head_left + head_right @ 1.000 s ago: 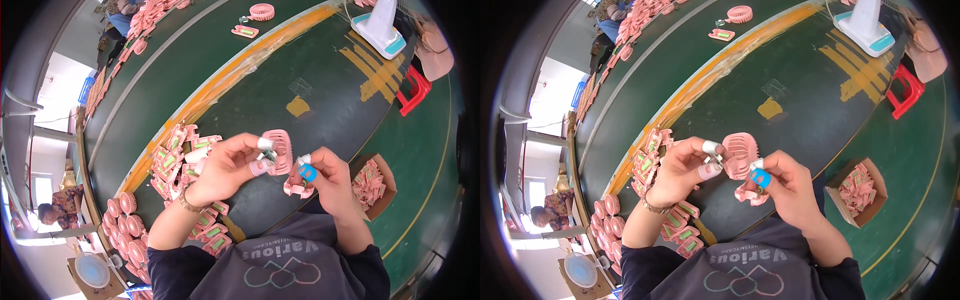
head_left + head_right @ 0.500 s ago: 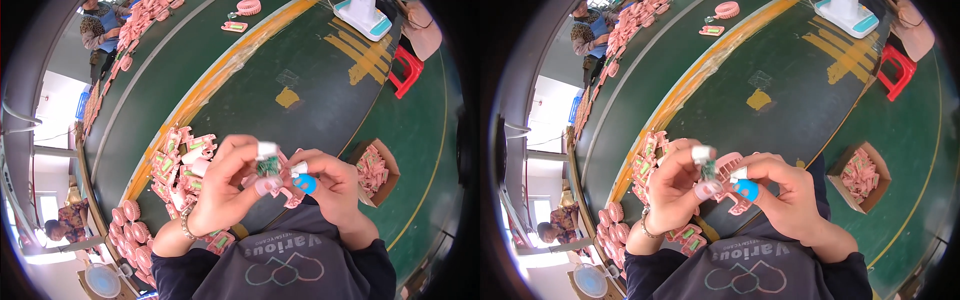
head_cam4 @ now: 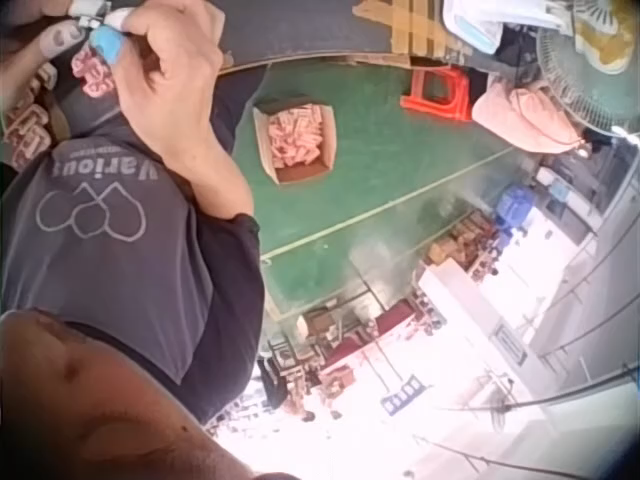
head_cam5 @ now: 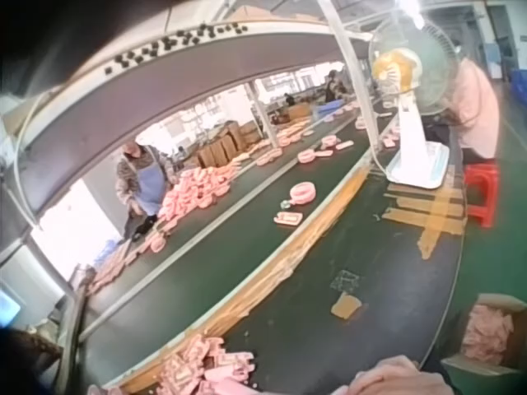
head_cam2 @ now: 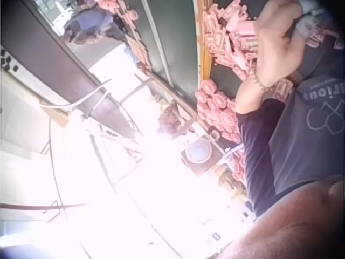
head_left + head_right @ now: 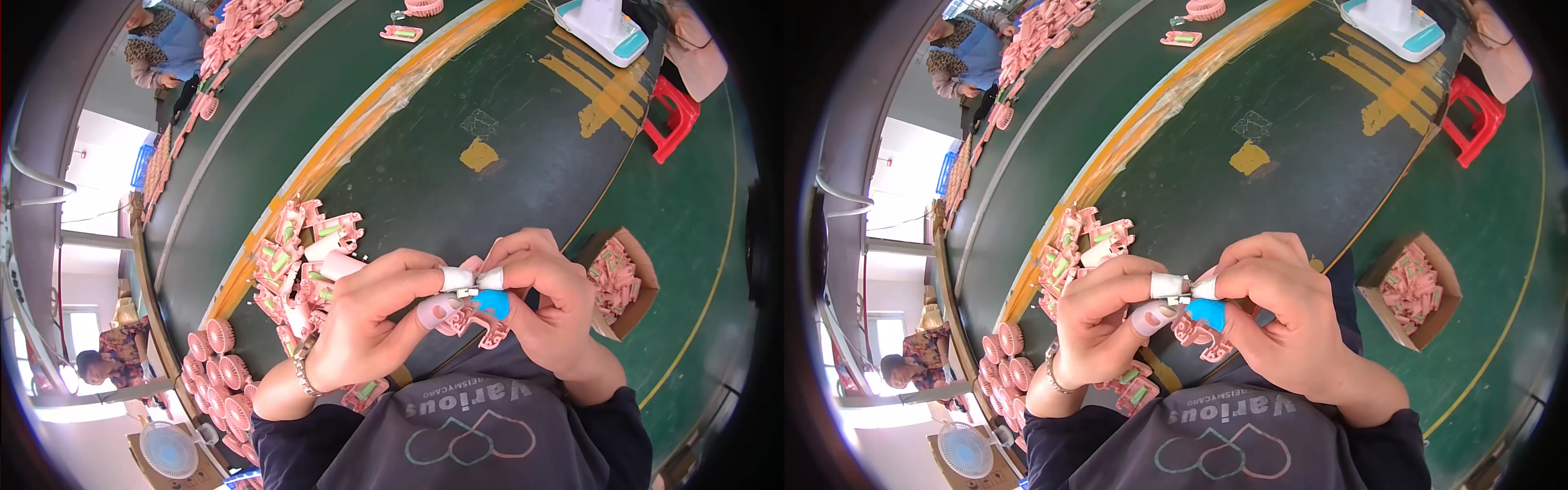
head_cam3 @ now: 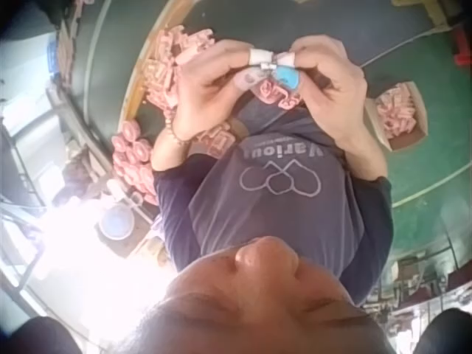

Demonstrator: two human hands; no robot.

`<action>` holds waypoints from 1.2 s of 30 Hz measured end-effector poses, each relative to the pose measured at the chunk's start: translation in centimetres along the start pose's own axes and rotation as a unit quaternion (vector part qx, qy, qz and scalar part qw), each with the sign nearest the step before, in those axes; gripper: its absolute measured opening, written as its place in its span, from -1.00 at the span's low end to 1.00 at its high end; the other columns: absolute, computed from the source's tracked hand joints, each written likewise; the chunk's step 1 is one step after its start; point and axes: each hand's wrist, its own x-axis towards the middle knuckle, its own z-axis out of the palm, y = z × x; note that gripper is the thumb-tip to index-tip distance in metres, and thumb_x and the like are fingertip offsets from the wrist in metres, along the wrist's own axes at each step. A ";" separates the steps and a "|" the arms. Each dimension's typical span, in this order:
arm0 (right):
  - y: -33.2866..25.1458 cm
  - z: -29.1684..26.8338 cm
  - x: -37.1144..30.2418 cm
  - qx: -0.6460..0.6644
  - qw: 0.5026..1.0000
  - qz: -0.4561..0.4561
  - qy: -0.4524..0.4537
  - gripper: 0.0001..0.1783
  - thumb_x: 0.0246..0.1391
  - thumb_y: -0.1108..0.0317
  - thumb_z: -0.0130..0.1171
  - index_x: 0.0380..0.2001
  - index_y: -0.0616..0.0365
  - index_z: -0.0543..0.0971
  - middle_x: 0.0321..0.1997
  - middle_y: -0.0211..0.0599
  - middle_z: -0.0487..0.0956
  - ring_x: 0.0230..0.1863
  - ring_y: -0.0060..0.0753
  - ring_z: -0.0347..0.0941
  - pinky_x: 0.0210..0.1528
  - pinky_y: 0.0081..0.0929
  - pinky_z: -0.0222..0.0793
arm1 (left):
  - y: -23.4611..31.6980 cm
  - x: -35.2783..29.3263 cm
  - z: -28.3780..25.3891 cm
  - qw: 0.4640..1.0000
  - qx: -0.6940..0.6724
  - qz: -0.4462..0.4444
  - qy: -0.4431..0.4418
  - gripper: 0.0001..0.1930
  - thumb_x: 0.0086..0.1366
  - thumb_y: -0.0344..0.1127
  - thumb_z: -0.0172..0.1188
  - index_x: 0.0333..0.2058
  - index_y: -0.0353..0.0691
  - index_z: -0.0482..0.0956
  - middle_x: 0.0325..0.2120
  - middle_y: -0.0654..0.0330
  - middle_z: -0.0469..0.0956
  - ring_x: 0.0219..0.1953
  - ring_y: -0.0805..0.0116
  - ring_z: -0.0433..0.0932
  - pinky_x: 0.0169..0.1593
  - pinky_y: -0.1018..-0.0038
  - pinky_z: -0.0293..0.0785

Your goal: The person assembles small handheld fans by taking fan heads, circuit components, and casings from a conveyor line and wiring and fitting them into the plastic handles.

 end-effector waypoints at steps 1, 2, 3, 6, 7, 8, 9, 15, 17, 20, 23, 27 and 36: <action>-0.1 -0.1 0.2 0.001 1.000 0.000 0.000 -0.86 -0.15 0.58 0.31 -0.47 0.15 0.58 -0.43 -0.39 0.60 -0.25 -0.39 0.48 -0.11 -0.45 0.26 | 0.1 0.0 -0.2 1.000 0.001 0.000 0.000 -0.81 0.22 -0.56 0.23 -0.17 -0.44 0.61 -0.24 0.01 0.57 -0.32 0.40 0.58 -0.26 0.55 0.53; -0.3 -0.3 0.4 -0.038 0.998 -0.045 -0.015 -0.86 -0.15 0.58 0.31 -0.47 0.14 0.58 -0.44 -0.39 0.59 -0.26 -0.37 0.48 -0.11 -0.45 0.25 | 0.3 0.0 -0.3 1.000 0.022 0.007 0.004 -0.82 0.22 -0.55 0.23 -0.19 -0.44 0.62 -0.26 0.02 0.58 -0.35 0.41 0.59 -0.30 0.56 0.51; -0.3 -0.4 0.7 -0.076 0.993 -0.089 -0.029 -0.86 -0.16 0.57 0.31 -0.47 0.14 0.57 -0.45 -0.39 0.59 -0.27 -0.35 0.49 -0.10 -0.44 0.25 | 0.4 0.0 -0.4 0.999 0.043 0.013 0.007 -0.83 0.21 -0.54 0.24 -0.20 -0.44 0.62 -0.29 0.03 0.59 -0.38 0.43 0.59 -0.34 0.57 0.49; -0.1 -0.2 0.9 -0.044 0.994 -0.094 -0.037 -0.87 -0.12 0.59 0.30 -0.46 0.18 0.57 -0.40 -0.34 0.59 -0.33 -0.42 0.50 -0.21 -0.51 0.31 | 0.6 0.1 -0.7 0.997 0.053 0.033 0.040 -0.81 0.19 -0.50 0.29 -0.20 -0.33 0.63 -0.40 0.12 0.60 -0.41 0.33 0.60 -0.39 0.51 0.49; -0.2 0.0 0.9 -0.043 0.994 -0.094 -0.039 -0.87 -0.12 0.59 0.30 -0.46 0.18 0.57 -0.40 -0.34 0.59 -0.33 -0.42 0.50 -0.21 -0.51 0.31 | 0.6 0.0 -0.8 0.997 0.053 0.033 0.042 -0.81 0.19 -0.50 0.29 -0.20 -0.33 0.63 -0.40 0.12 0.60 -0.41 0.33 0.60 -0.39 0.51 0.49; -0.3 0.3 0.8 0.033 0.998 -0.025 -0.038 -0.88 -0.10 0.59 0.30 -0.46 0.21 0.57 -0.37 -0.32 0.58 -0.36 -0.47 0.49 -0.29 -0.56 0.32 | 0.6 -0.1 -0.9 0.998 0.042 0.027 0.042 -0.85 0.19 -0.53 0.27 -0.24 -0.37 0.63 -0.39 0.08 0.61 -0.41 0.37 0.60 -0.39 0.53 0.50; -0.3 0.5 0.8 0.108 0.992 0.046 -0.037 -0.89 -0.08 0.60 0.30 -0.46 0.23 0.56 -0.33 -0.29 0.58 -0.39 -0.52 0.49 -0.37 -0.62 0.34 | 0.7 -0.2 -1.0 0.998 0.031 0.020 0.043 -0.88 0.18 -0.56 0.25 -0.28 -0.41 0.63 -0.37 0.04 0.62 -0.41 0.42 0.60 -0.40 0.54 0.50; 0.4 1.4 1.8 0.198 0.969 0.103 -0.106 -0.87 -0.08 0.60 0.32 -0.43 0.25 0.56 -0.31 -0.27 0.56 -0.47 -0.63 0.45 -0.47 -0.67 0.34 | 0.8 -0.6 -2.6 0.995 0.091 0.047 0.004 -0.92 0.12 -0.59 0.27 -0.37 -0.39 0.60 -0.40 0.01 0.61 -0.40 0.29 0.62 -0.36 0.44 0.55; 0.9 1.6 2.1 0.200 0.966 0.102 -0.126 -0.87 -0.09 0.60 0.33 -0.44 0.26 0.56 -0.32 -0.29 0.56 -0.48 -0.64 0.45 -0.47 -0.67 0.34 | 1.0 -0.7 -2.9 0.995 0.091 0.037 -0.007 -0.92 0.11 -0.59 0.28 -0.39 -0.39 0.58 -0.42 0.01 0.61 -0.40 0.25 0.63 -0.32 0.40 0.56; 1.0 2.1 3.1 0.201 0.957 0.107 -0.179 -0.88 -0.08 0.60 0.31 -0.44 0.27 0.55 -0.35 -0.34 0.56 -0.48 -0.68 0.44 -0.46 -0.67 0.33 | 0.9 -1.3 -3.6 0.995 0.099 0.018 -0.023 -0.90 0.07 -0.57 0.31 -0.43 -0.37 0.56 -0.44 0.02 0.60 -0.38 0.15 0.62 -0.19 0.31 0.55; 1.9 3.4 5.6 0.157 0.946 0.158 -0.235 -0.92 -0.04 0.58 0.27 -0.45 0.28 0.54 -0.41 -0.40 0.57 -0.44 -0.77 0.40 -0.41 -0.69 0.34 | -0.5 -1.0 -5.8 0.990 0.136 -0.037 -0.021 -0.94 0.13 -0.52 0.28 -0.40 -0.32 0.59 -0.43 0.09 0.61 -0.34 0.25 0.61 -0.15 0.35 0.54; 8.6 8.9 11.3 0.020 0.999 -0.041 -0.002 -0.60 0.03 0.41 0.32 -0.04 0.20 0.50 -0.15 -0.37 0.59 -0.16 -0.57 0.48 -0.11 -0.60 0.35 | -7.0 1.9 -11.8 0.980 0.072 -0.131 0.129 -0.88 0.32 -0.45 0.19 -0.22 -0.38 0.56 -0.30 0.26 0.62 -0.23 0.56 0.55 -0.07 0.56 0.50; 13.7 15.2 5.2 -0.226 0.951 -0.093 -0.188 -0.25 -0.21 0.40 0.33 0.17 0.11 0.37 0.25 -0.11 0.33 0.26 0.04 0.22 0.24 -0.08 0.13 | -21.7 2.9 -20.3 0.797 0.484 -0.294 0.208 -0.78 0.13 -0.39 0.23 -0.21 -0.13 0.62 -0.39 0.02 0.64 -0.33 0.02 0.65 -0.21 0.21 0.60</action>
